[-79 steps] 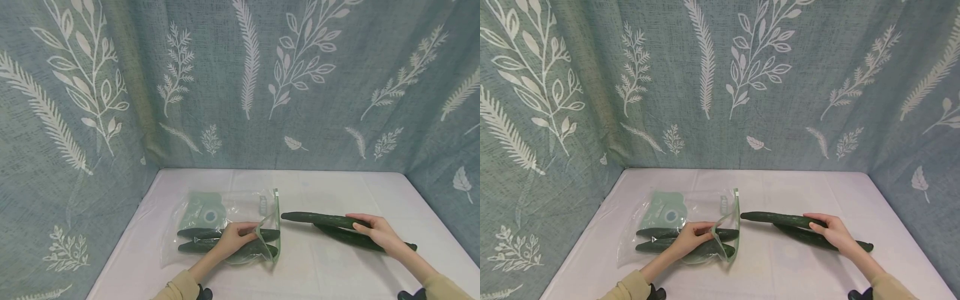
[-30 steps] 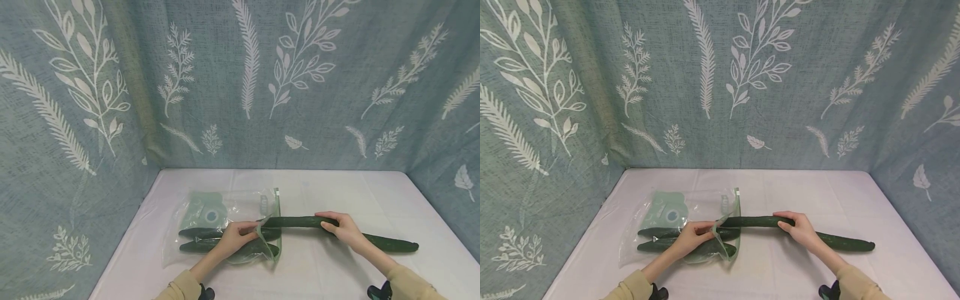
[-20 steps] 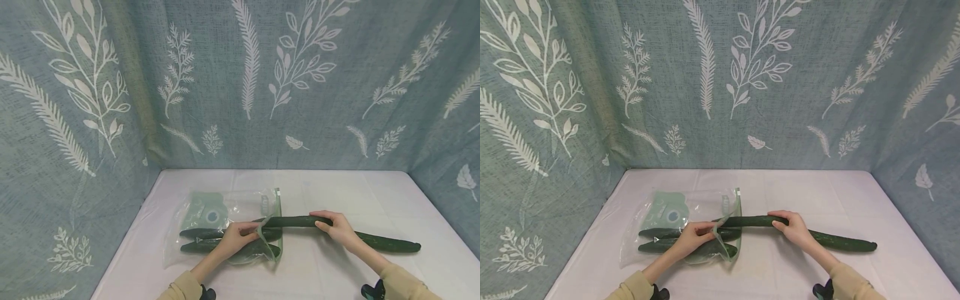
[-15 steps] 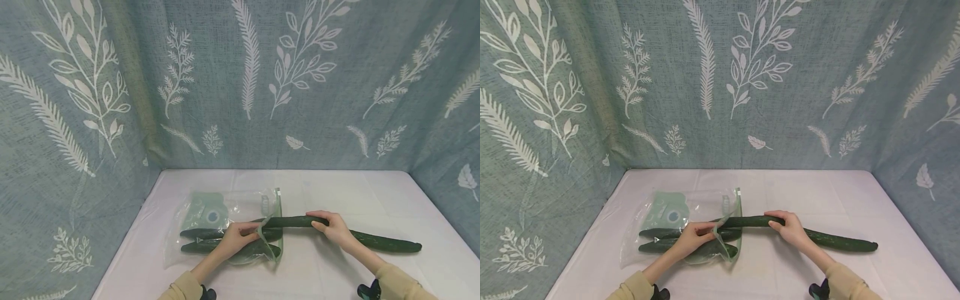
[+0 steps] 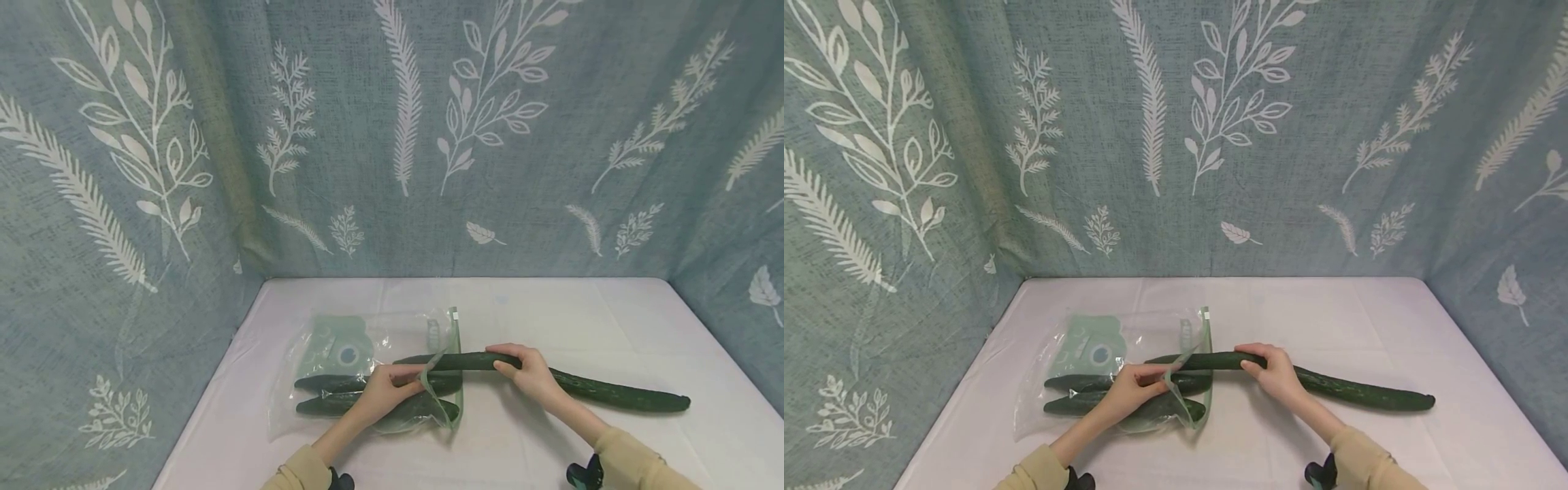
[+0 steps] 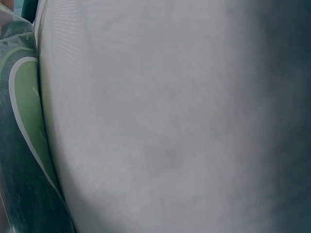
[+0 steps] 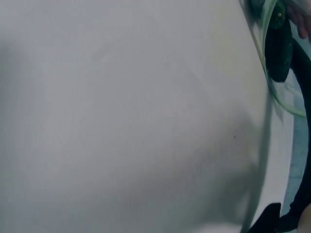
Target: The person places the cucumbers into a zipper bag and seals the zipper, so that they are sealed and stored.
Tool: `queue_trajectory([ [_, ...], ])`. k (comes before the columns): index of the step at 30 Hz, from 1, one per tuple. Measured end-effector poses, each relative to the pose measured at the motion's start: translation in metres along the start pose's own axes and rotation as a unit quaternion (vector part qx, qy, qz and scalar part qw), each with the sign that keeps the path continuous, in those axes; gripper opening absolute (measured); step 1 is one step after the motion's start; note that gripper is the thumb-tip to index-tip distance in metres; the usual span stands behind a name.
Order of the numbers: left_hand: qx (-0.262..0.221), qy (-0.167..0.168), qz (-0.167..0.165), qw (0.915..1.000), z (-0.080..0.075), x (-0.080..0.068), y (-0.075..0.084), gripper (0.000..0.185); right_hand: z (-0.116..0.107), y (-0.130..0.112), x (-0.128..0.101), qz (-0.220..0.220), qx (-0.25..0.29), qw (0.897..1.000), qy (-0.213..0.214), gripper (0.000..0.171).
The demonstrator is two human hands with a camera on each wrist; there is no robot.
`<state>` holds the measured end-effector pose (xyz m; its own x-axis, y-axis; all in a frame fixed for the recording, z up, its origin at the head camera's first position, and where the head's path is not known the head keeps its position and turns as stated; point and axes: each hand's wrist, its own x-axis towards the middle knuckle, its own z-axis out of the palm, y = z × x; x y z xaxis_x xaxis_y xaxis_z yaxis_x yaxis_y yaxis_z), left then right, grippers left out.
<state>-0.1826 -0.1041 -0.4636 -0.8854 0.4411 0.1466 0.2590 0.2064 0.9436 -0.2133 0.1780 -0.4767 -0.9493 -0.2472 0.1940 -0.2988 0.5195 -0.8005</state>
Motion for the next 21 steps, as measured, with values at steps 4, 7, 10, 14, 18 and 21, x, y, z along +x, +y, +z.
queue_trajectory([
  [4,-0.004,0.003,0.0,1.0,0.0,0.0,-0.001,0.033,0.008,0.001,0.002,0.005,0.01,1.0,0.002,0.028],
  [7,-0.008,0.003,-0.002,1.0,0.0,0.001,-0.001,0.033,0.015,0.001,0.004,0.007,0.019,1.0,0.003,0.028],
  [10,-0.013,0.002,-0.002,0.9999,0.0,0.0,-0.001,0.033,0.021,0.0,0.006,0.007,0.029,1.0,0.002,0.027],
  [14,-0.019,-0.001,0.002,0.9998,0.0,0.001,-0.001,0.032,0.029,0.0,0.008,0.018,0.051,0.999,0.002,0.027],
  [18,-0.02,0.001,0.006,0.9998,0.0,0.001,-0.001,0.032,0.037,-0.003,0.01,0.034,0.067,0.997,0.002,0.027],
  [21,-0.018,0.003,0.008,0.9998,0.001,0.001,-0.001,0.032,0.039,-0.011,0.01,0.036,0.066,0.997,0.007,0.027],
])
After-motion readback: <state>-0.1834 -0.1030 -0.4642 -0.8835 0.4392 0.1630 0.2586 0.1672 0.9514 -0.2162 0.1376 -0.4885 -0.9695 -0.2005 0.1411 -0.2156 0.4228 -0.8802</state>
